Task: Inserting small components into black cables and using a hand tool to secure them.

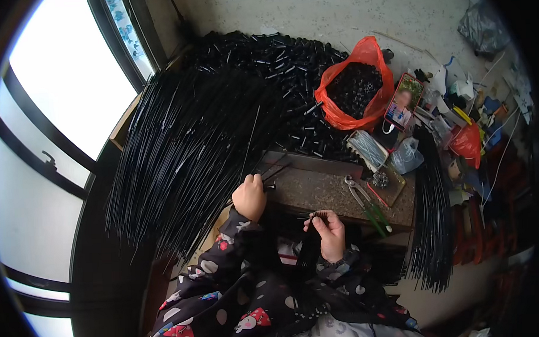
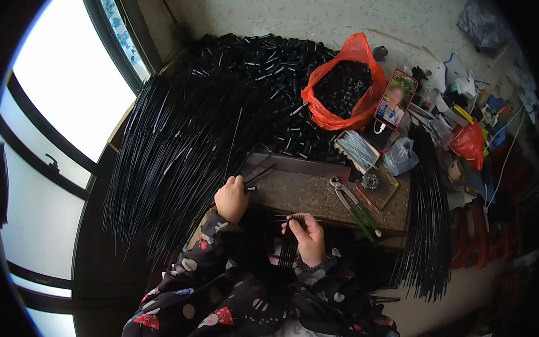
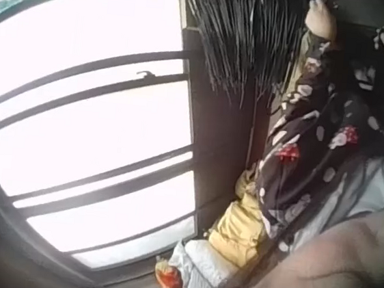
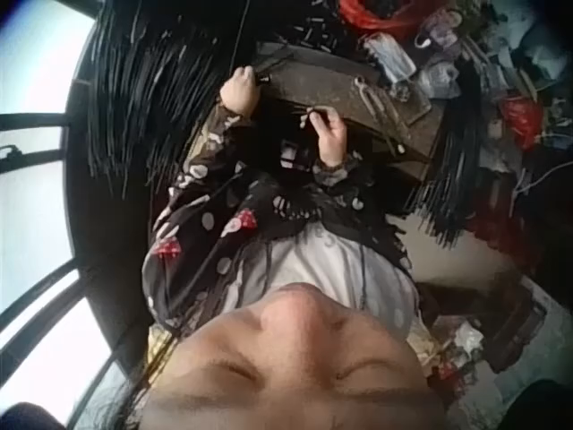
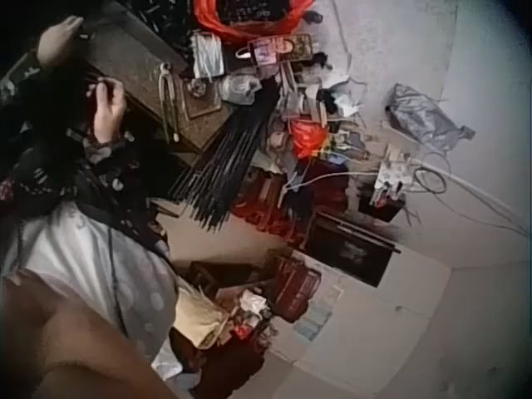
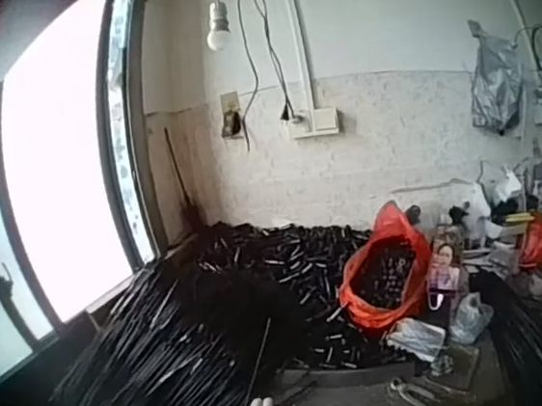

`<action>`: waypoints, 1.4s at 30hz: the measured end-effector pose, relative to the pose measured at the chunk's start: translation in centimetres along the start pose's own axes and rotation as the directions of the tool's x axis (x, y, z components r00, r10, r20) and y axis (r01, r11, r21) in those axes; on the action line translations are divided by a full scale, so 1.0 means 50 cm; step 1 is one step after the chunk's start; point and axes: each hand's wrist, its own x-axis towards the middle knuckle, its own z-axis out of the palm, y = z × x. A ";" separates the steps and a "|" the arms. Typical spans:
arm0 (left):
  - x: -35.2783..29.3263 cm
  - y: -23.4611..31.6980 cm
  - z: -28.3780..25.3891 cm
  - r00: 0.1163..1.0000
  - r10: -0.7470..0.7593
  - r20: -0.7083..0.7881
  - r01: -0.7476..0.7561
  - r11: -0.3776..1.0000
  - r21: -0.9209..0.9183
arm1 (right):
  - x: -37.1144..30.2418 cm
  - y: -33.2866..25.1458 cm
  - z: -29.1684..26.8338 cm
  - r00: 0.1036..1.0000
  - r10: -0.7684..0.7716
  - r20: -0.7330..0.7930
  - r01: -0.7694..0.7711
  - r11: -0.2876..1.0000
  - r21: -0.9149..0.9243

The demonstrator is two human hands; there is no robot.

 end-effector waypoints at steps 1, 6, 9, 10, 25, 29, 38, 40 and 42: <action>0.003 0.000 0.001 0.997 0.050 -0.054 -0.048 0.998 0.038 | -0.002 -0.001 -0.006 1.000 0.004 -0.002 -0.004 1.000 0.021; -0.008 -0.001 0.003 0.929 0.202 -0.309 -0.175 0.978 0.112 | -0.006 -0.002 -0.008 0.997 -0.015 -0.071 0.017 1.000 0.021; -0.010 -0.021 0.009 0.841 0.262 -0.473 -0.245 0.964 0.099 | -0.005 -0.001 -0.013 0.997 -0.027 -0.075 0.030 0.999 0.042; -0.012 -0.025 0.007 0.817 0.279 -0.504 -0.253 0.960 0.121 | -0.004 0.000 -0.013 0.997 -0.029 -0.067 0.032 0.998 0.047; 0.031 -0.024 -0.027 0.731 0.594 -0.335 -0.459 0.792 0.402 | 0.003 0.005 -0.025 0.999 -0.041 -0.036 0.043 0.996 0.072; 0.039 -0.029 -0.035 0.730 0.644 -0.231 -0.555 0.755 0.351 | 0.001 0.002 -0.026 0.998 -0.034 -0.046 0.039 0.993 0.111; 0.212 0.026 -0.307 0.751 0.653 -0.103 -0.645 0.758 0.103 | 0.014 0.005 -0.037 0.997 -0.021 -0.078 0.026 0.998 0.065; 0.267 0.024 -0.394 0.790 0.611 -0.049 -0.598 0.785 0.162 | 0.015 0.005 -0.027 0.998 0.001 -0.061 0.006 0.992 0.124; 0.334 0.036 -0.457 0.834 0.546 0.078 -0.547 0.802 0.238 | 0.017 0.007 -0.031 0.997 -0.005 -0.074 0.014 0.992 0.129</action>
